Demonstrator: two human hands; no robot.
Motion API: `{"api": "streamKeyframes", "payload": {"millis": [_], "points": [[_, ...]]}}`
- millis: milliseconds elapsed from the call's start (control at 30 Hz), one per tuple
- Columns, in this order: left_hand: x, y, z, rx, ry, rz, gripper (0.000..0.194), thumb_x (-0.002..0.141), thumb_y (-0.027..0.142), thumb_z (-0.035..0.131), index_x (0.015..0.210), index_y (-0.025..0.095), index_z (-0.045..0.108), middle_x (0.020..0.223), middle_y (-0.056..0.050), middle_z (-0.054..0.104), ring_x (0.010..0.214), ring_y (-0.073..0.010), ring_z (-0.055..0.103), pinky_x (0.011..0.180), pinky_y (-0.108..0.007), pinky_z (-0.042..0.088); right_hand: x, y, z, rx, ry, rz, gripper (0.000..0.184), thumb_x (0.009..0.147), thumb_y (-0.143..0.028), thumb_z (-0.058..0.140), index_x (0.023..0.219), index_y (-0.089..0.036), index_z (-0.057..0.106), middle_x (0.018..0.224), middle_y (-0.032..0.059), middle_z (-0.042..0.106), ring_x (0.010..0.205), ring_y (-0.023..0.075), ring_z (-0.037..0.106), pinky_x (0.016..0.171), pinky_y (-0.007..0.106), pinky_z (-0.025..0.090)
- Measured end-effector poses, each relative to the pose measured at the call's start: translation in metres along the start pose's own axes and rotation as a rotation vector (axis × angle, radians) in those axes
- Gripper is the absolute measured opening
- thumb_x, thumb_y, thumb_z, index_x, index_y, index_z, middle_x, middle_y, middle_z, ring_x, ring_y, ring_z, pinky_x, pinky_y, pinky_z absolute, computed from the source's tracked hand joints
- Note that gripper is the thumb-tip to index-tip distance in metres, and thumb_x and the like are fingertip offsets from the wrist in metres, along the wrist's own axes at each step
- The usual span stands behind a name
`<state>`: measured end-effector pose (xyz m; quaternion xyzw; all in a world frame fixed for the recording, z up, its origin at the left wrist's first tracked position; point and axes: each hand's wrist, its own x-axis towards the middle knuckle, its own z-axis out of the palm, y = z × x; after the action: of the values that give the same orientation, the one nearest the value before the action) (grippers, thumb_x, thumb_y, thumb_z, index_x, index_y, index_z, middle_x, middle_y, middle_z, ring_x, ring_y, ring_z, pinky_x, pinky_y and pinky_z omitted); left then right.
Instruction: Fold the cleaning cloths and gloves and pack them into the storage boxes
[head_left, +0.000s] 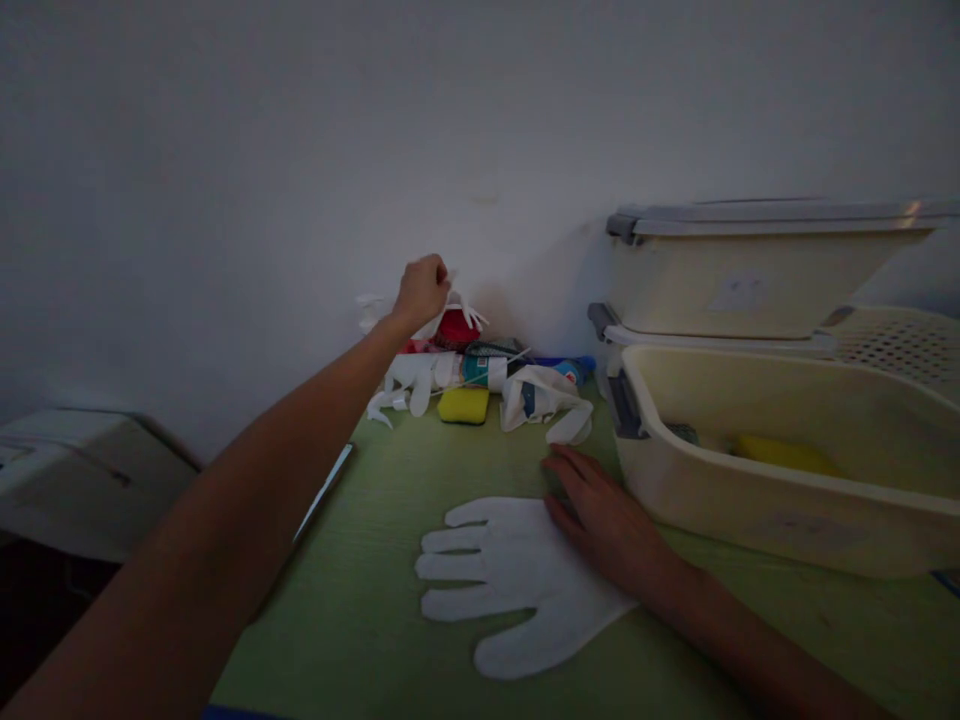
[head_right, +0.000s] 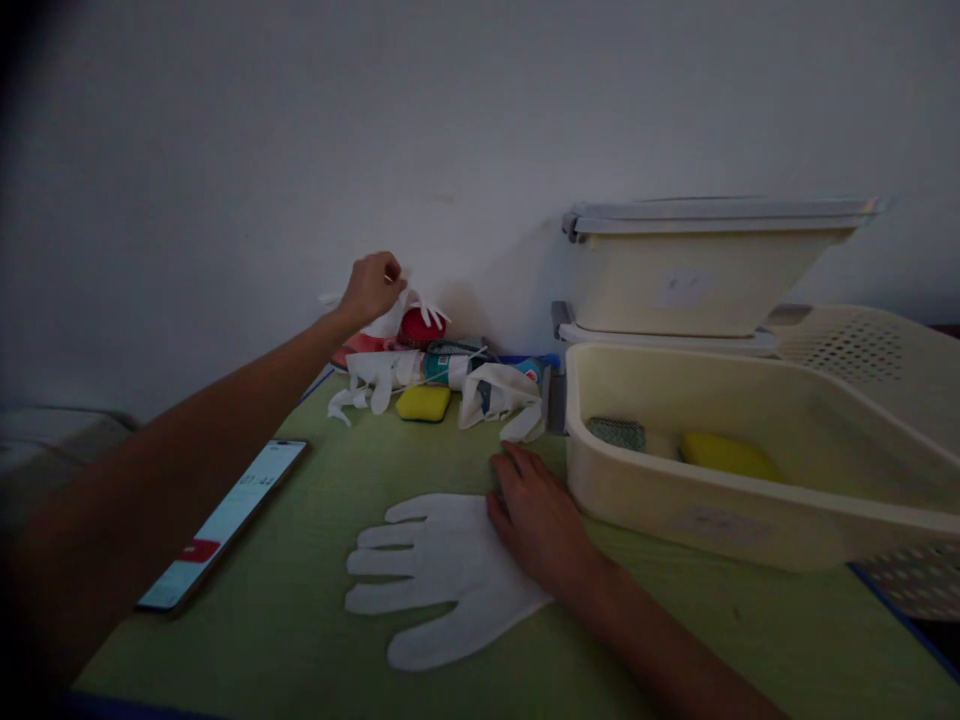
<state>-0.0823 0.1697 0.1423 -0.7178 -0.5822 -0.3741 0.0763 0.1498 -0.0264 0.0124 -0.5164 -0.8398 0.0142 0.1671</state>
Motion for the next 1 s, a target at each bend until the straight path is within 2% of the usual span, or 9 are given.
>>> {"api": "streamKeyframes", "payload": {"millis": [67,167,300,433,533,633,733,833,1000], "points": [[0.004,0.014,-0.012,-0.109,0.115,-0.035,0.012,0.076,0.003,0.047,0.083,0.012,0.052,0.084,-0.006,0.055,0.091,-0.0201,0.056,0.087,-0.036,0.04,0.0,0.001,0.001,0.043,0.007,0.009,0.034,0.08,-0.014,0.047,0.112,-0.007,0.056,0.128,0.0213,0.051,0.118,0.0308,0.049,0.098,0.046,0.043],[0.002,0.042,-0.031,-0.525,0.213,-0.14,0.018,0.076,0.0,0.045,0.084,0.015,0.047,0.079,-0.002,0.051,0.086,-0.0186,0.058,0.08,-0.035,0.045,0.001,0.002,0.002,0.143,0.059,0.028,0.034,0.078,-0.012,0.047,0.11,-0.011,0.055,0.127,0.0189,0.051,0.119,0.0289,0.049,0.099,0.046,0.041],[-0.024,0.081,-0.058,-0.958,0.017,-0.308,0.016,0.076,0.001,0.044,0.079,0.016,0.045,0.07,0.0,0.051,0.068,-0.0141,0.06,0.066,-0.029,0.048,0.002,0.002,-0.001,0.436,0.159,0.055,0.031,0.079,-0.019,0.047,0.11,-0.016,0.051,0.123,0.0155,0.054,0.115,0.0269,0.052,0.097,0.049,0.041],[-0.073,0.1,-0.07,-1.187,-0.259,-0.397,0.013,0.075,0.002,0.046,0.07,0.014,0.047,0.063,0.0,0.055,0.049,-0.0085,0.054,0.053,-0.022,0.045,0.004,-0.002,-0.007,1.097,0.114,0.144,0.041,0.077,-0.032,0.054,0.115,-0.023,0.04,0.124,0.0124,0.052,0.108,0.0237,0.056,0.09,0.044,0.047],[-0.114,0.098,-0.064,-1.323,-0.407,-0.477,0.012,0.074,0.003,0.051,0.068,0.013,0.05,0.059,0.002,0.056,0.048,-0.0071,0.054,0.051,-0.018,0.043,0.006,-0.006,-0.012,1.597,0.035,0.232,0.05,0.069,-0.032,0.063,0.113,-0.028,0.039,0.122,0.0069,0.054,0.094,0.0205,0.063,0.082,0.039,0.05],[-0.148,0.087,-0.052,-1.455,-0.433,-0.601,0.012,0.07,0.001,0.052,0.071,0.012,0.055,0.061,0.002,0.061,0.049,-0.0072,0.056,0.051,-0.017,0.046,0.006,-0.01,-0.016,1.824,0.054,0.281,0.053,0.063,-0.029,0.069,0.111,-0.031,0.044,0.108,0.0011,0.061,0.082,0.0177,0.065,0.071,0.033,0.051],[-0.17,0.073,-0.042,-1.529,-0.435,-0.746,0.014,0.07,0.0,0.051,0.073,0.012,0.058,0.063,0.0,0.064,0.051,-0.0091,0.06,0.051,-0.018,0.048,0.005,-0.012,-0.016,1.836,0.144,0.283,0.044,0.064,-0.026,0.069,0.104,-0.029,0.05,0.096,-0.0018,0.062,0.075,0.0131,0.061,0.066,0.027,0.05],[-0.18,0.06,-0.034,-1.569,-0.444,-0.87,0.014,0.071,0.0,0.05,0.071,0.012,0.058,0.06,0.0,0.064,0.049,-0.0091,0.059,0.049,-0.017,0.048,0.004,-0.015,-0.015,1.778,0.168,0.205,0.026,0.064,-0.026,0.072,0.084,-0.024,0.056,0.088,-0.0035,0.06,0.071,0.0096,0.058,0.066,0.023,0.049],[-0.191,0.049,-0.017,-1.486,-0.519,-1.019,0.013,0.072,0.002,0.051,0.073,0.014,0.055,0.055,0.003,0.059,0.046,-0.0082,0.056,0.044,-0.016,0.043,-0.001,-0.02,-0.022,1.651,0.241,0.063,0.024,0.065,-0.025,0.074,0.078,-0.023,0.053,0.075,-0.0053,0.057,0.066,0.008,0.056,0.059,0.019,0.048]]}}
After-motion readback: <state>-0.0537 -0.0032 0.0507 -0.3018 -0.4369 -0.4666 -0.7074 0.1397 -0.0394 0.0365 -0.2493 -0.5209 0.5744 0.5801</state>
